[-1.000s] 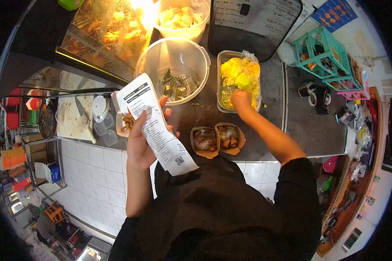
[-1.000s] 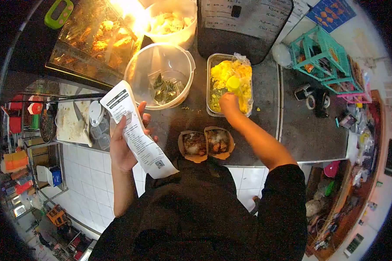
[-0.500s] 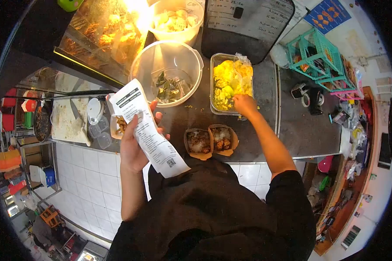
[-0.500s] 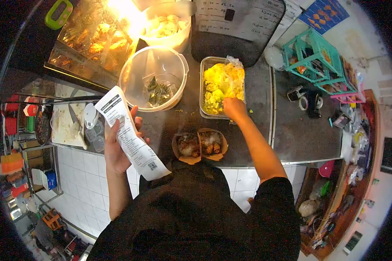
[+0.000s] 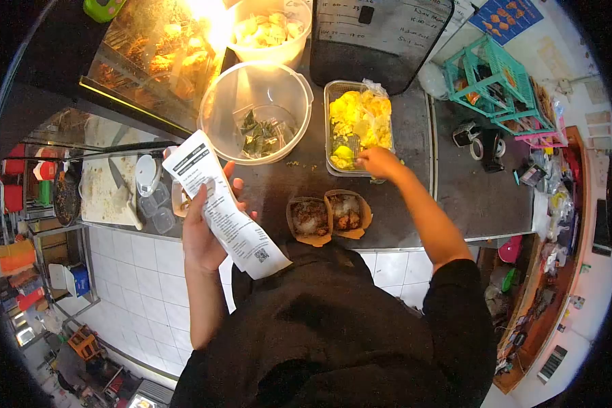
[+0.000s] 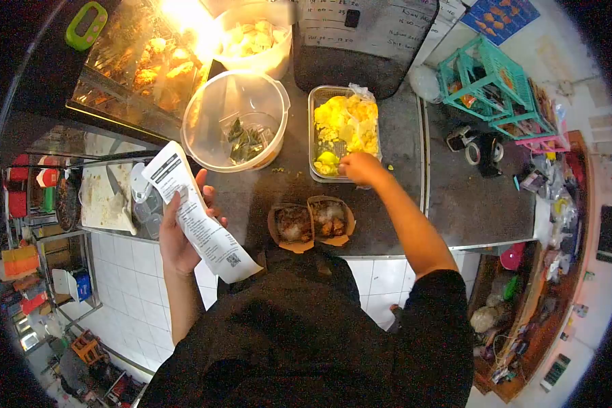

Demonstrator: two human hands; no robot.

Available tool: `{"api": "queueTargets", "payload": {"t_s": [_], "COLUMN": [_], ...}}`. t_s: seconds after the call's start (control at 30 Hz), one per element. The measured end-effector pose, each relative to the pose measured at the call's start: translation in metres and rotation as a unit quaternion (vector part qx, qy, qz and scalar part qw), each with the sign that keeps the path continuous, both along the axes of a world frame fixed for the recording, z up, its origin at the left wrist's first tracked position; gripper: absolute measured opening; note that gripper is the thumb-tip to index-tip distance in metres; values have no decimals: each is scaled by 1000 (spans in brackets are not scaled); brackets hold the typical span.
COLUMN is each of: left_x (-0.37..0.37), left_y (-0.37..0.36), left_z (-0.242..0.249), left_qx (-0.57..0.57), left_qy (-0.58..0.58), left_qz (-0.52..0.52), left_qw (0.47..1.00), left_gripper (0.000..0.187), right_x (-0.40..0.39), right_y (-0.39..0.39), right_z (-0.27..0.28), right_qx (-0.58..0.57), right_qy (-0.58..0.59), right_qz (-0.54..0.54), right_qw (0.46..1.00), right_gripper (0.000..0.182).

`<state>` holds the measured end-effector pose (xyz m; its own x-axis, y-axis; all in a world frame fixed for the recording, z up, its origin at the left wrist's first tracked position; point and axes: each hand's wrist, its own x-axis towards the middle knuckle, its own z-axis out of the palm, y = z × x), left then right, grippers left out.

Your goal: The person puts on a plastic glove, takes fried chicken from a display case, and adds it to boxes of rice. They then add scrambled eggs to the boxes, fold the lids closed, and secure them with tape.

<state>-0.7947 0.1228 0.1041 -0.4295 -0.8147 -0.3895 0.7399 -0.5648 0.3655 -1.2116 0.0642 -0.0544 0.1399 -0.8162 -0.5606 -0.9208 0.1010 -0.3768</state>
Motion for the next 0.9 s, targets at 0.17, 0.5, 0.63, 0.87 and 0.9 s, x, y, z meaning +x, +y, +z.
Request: {"api": "queueTargets", "payload": {"t_s": [0.17, 0.5, 0.63, 0.87, 0.9], "left_x": [5, 11, 9, 1, 0], "left_y": [4, 4, 0, 0, -1], "left_z": [2, 2, 2, -12, -14], "left_qx": [-5, -6, -9, -9, -9], "left_qy": [-13, -23, -20, -3, 0], "left_qz": [4, -6, -17, -36, -40], "left_qw": [1000, 1000, 1000, 999, 999], "left_gripper": [63, 64, 63, 60, 58], "right_x": [-42, -52, -63, -23, -24], "right_y": [0, 13, 25, 134, 155], "right_z": [-74, -48, -47, 56, 44], "right_qx": [70, 180, 92, 37, 17], "right_qy": [-212, -321, -334, -295, -314], "right_qz": [-92, -253, -198, -211, -190], "right_qw": [970, 895, 917, 931, 930], "right_gripper": [31, 35, 34, 29, 27]}}
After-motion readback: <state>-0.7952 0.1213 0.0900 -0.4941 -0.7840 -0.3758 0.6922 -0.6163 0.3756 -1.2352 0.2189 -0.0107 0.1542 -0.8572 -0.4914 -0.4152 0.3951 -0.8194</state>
